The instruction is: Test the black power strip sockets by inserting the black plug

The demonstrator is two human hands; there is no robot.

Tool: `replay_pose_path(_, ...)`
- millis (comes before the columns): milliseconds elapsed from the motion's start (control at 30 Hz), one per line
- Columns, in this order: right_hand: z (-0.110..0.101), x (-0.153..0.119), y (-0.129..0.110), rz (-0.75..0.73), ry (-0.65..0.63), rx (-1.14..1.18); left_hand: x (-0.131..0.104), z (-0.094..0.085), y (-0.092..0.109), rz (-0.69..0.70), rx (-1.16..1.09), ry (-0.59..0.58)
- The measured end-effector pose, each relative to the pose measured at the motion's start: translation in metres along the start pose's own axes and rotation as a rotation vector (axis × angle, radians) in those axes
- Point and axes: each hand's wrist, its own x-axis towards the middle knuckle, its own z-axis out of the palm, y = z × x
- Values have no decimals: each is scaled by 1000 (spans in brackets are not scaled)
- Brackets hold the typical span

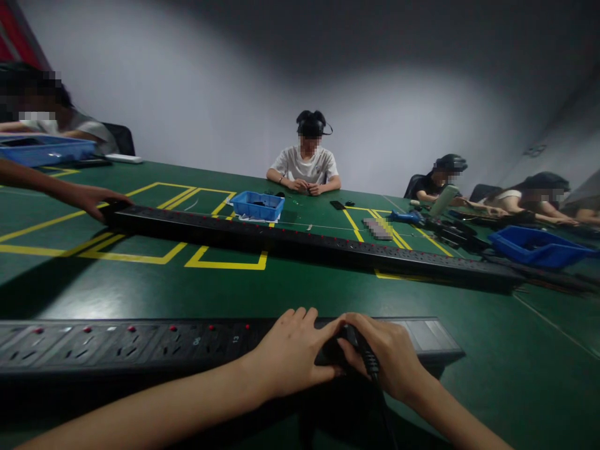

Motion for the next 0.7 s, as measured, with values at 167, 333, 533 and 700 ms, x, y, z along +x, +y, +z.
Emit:
replay_pose_path(167,0,-1,1,25,2,25,-1,1,0,-2,8,13)
replay_pose_path(333,2,-3,3,-2,29,-28,-1,1,0,0,7,14)
replay_pose_path(533,6,-6,6,-7,114,-118,-1,3,-1,10,23,8)
replay_pose_path(700,5,-7,7,-56,95,-132,-1,3,-1,-18,10,0)
